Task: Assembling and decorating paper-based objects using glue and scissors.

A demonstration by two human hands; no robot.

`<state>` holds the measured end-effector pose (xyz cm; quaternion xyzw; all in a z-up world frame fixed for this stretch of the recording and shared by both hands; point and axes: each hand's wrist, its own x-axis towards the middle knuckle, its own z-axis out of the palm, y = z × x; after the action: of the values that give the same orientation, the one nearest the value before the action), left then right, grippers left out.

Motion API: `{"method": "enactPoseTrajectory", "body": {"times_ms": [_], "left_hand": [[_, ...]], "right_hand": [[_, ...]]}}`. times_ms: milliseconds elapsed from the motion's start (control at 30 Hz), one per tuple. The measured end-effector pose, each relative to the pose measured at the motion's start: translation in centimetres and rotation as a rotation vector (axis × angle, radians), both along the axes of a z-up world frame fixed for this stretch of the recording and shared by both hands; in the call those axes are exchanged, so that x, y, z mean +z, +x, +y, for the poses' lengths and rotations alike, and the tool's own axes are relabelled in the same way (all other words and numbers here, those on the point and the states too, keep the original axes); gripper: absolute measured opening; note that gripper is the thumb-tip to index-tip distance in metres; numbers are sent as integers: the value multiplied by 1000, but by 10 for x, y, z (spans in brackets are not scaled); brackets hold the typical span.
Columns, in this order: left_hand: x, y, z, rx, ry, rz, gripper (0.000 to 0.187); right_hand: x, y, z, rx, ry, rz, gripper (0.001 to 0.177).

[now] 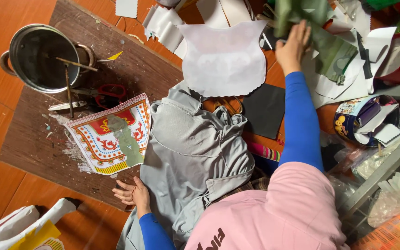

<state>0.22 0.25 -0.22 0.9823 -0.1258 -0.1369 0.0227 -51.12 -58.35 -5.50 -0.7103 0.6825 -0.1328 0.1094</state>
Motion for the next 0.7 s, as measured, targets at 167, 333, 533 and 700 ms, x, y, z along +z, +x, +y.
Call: {"method": "enactPoseTrajectory", "body": {"times_ms": [167,333,533,700], "left_hand": [[5,-3,-1,-15,-38,56,91],[-1,-3,1,-3,-18,50,91],[-6,-4,5,0,-33,41,92],[-6,-4,5,5,-68,47,91]], "right_hand": [[3,-9,-9,-370,200,-140,60],[37,46,28,-90,-32,-60,65],[78,145,110,701,-16,-116,69],[70,169,146,804,-66,-147,70]]}}
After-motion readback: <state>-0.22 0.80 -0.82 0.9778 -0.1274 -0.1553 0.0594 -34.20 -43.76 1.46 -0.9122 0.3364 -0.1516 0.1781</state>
